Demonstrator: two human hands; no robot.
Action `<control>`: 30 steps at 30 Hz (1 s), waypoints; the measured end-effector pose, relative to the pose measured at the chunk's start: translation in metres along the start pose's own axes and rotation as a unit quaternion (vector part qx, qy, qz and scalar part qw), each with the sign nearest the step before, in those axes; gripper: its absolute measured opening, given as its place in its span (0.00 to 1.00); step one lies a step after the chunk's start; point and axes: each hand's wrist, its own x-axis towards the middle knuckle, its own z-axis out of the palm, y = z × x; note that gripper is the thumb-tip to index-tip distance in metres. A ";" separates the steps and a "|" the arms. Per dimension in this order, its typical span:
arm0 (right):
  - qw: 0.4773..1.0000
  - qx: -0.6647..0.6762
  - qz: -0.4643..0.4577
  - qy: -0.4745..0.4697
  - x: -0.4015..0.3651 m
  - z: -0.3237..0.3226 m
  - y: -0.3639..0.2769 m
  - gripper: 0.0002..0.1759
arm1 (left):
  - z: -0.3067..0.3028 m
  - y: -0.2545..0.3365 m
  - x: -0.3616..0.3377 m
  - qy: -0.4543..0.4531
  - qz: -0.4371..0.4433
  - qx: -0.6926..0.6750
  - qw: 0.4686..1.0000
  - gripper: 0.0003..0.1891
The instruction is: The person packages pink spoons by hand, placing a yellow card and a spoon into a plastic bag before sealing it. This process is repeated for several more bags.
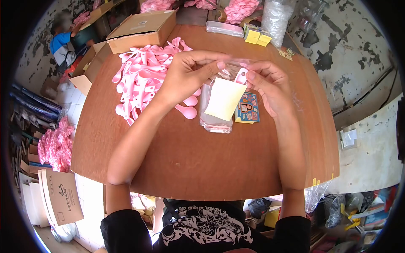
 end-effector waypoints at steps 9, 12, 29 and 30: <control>0.995 -0.047 -0.034 -0.087 -0.002 -0.005 -0.011 0.07 | -0.010 0.000 -0.002 -0.034 0.022 0.008 0.999 0.09; 0.982 -0.164 -0.051 -0.078 -0.004 -0.003 -0.017 0.07 | -0.012 -0.003 -0.003 -0.046 0.021 -0.001 0.999 0.11; 0.964 -0.195 -0.170 -0.059 -0.008 0.011 -0.011 0.09 | -0.004 0.022 -0.006 -0.054 -0.022 0.063 0.996 0.06; 0.964 -0.195 -0.170 -0.058 -0.009 0.012 -0.011 0.09 | -0.002 0.026 -0.006 -0.061 -0.048 0.106 0.991 0.09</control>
